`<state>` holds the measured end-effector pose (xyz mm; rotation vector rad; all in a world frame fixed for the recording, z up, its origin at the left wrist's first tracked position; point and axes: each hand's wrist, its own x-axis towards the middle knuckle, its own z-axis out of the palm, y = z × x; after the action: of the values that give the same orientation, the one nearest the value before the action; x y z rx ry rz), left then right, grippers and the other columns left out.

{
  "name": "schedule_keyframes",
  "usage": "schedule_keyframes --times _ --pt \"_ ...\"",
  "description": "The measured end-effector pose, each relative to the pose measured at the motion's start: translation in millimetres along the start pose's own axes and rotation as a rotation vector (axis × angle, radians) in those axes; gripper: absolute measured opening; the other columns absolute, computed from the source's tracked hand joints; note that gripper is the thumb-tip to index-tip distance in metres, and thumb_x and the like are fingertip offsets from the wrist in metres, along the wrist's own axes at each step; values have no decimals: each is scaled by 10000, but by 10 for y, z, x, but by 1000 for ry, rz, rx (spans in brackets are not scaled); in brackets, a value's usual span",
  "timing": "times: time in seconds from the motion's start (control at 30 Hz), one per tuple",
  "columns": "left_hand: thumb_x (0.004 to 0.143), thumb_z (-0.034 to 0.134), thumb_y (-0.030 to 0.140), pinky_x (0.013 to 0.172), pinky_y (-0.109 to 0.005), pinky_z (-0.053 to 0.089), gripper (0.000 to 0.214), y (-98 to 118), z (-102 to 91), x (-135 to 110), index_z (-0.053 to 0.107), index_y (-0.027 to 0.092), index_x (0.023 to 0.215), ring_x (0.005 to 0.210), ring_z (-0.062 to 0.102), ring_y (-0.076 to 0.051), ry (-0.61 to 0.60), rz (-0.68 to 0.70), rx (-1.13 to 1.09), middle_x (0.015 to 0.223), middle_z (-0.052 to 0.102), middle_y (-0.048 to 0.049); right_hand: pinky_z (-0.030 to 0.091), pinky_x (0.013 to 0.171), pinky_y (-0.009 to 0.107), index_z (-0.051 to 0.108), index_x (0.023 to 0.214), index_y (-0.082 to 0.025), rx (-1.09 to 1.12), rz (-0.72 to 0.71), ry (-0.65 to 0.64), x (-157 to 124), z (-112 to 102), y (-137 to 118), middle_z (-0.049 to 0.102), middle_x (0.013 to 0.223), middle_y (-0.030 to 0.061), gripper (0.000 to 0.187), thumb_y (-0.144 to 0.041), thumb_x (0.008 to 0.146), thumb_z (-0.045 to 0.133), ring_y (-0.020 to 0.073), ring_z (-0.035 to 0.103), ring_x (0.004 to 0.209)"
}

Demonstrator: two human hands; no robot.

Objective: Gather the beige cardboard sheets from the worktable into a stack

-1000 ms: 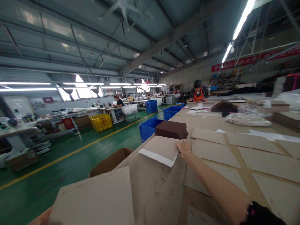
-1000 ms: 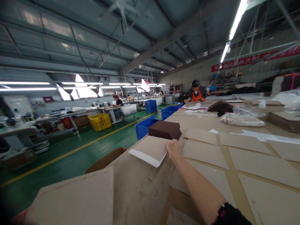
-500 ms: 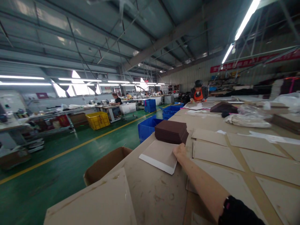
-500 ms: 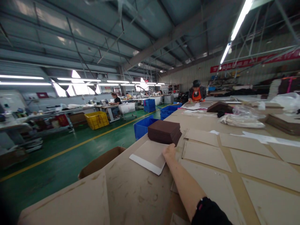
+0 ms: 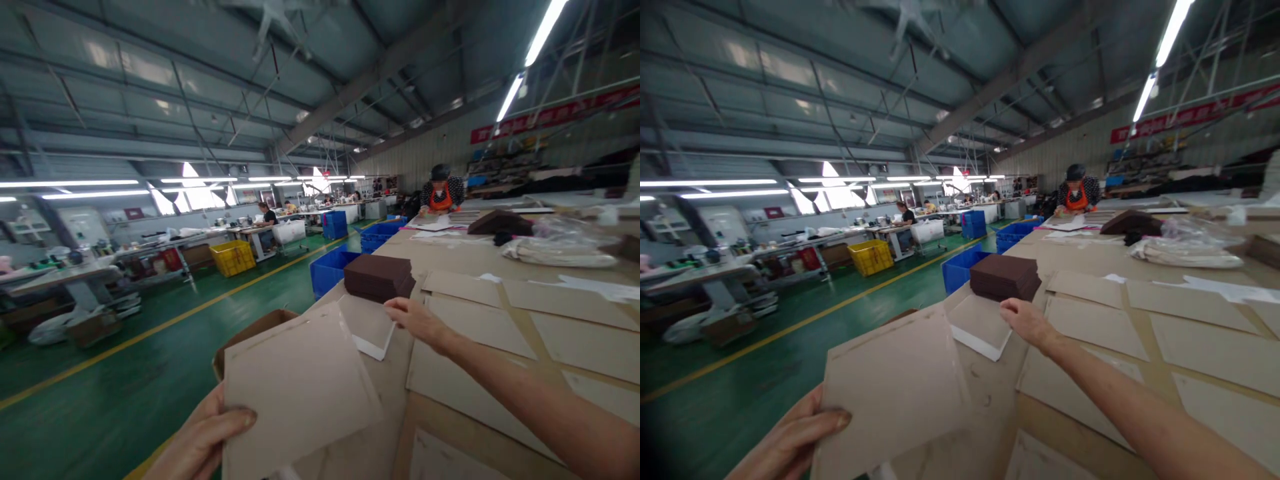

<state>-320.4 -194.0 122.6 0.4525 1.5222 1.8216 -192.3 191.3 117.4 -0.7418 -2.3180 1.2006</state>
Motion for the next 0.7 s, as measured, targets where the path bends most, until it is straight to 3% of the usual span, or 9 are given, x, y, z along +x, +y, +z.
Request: schedule_keyframes --times 0.1,0.2,0.33,0.4,0.47,0.53,0.63,0.7 --pt "688 829 194 896 -405 558 815 -19 430 107 466 241 1416 1066 671 -327 -157 27 2 1209 698 -76 525 720 280 686 1076 -160 136 -49 -95 -726 -361 -94 691 998 72 383 -445 943 467 199 631 904" --pt "652 840 174 860 -396 572 778 -71 942 172 522 201 1361 1015 690 -325 -258 -37 -56 1138 724 -92 491 691 290 669 1124 -162 310 -14 -119 -1401 -694 -159 684 1005 76 480 -544 859 551 197 609 851" --pt "643 859 166 776 -319 584 443 -168 1703 167 687 148 1051 829 717 -245 -451 -75 -193 990 749 -90 449 674 267 650 940 -175 440 -29 -90 -2049 -1070 -172 655 887 37 339 -427 724 720 175 573 780" --pt "662 857 137 744 -251 567 247 -223 2108 132 698 148 850 748 698 -173 -512 -26 -292 901 747 -50 441 665 256 623 945 -177 455 -67 -39 -2294 -1201 -169 632 864 34 388 -429 691 774 172 552 777" --pt "684 850 130 731 -213 548 185 -287 2510 69 674 142 740 733 683 -142 -544 7 -360 846 737 -33 428 654 243 595 1053 -189 472 -124 12 -2510 -1271 -181 618 901 37 509 -518 709 778 173 542 800" --pt "687 854 171 748 -242 550 209 -371 2883 -22 693 139 817 802 696 -183 -601 -9 -373 897 743 -61 409 614 233 592 1051 -190 462 -175 113 -2698 -1290 -205 597 861 29 535 -618 757 720 164 525 758" --pt "627 893 264 808 -338 551 584 -546 3313 -171 642 136 1139 989 684 -300 -719 -57 -351 1099 719 -143 408 545 248 616 858 -168 329 -92 374 -2917 -1330 -234 554 692 19 516 -678 883 538 155 494 616" --pt "588 917 364 805 -350 536 826 -680 3478 -242 516 152 1279 1088 642 -328 -708 -101 -284 1195 672 -170 428 521 270 625 833 -169 201 -27 594 -3030 -1434 -235 566 653 25 516 -638 949 440 170 512 569"
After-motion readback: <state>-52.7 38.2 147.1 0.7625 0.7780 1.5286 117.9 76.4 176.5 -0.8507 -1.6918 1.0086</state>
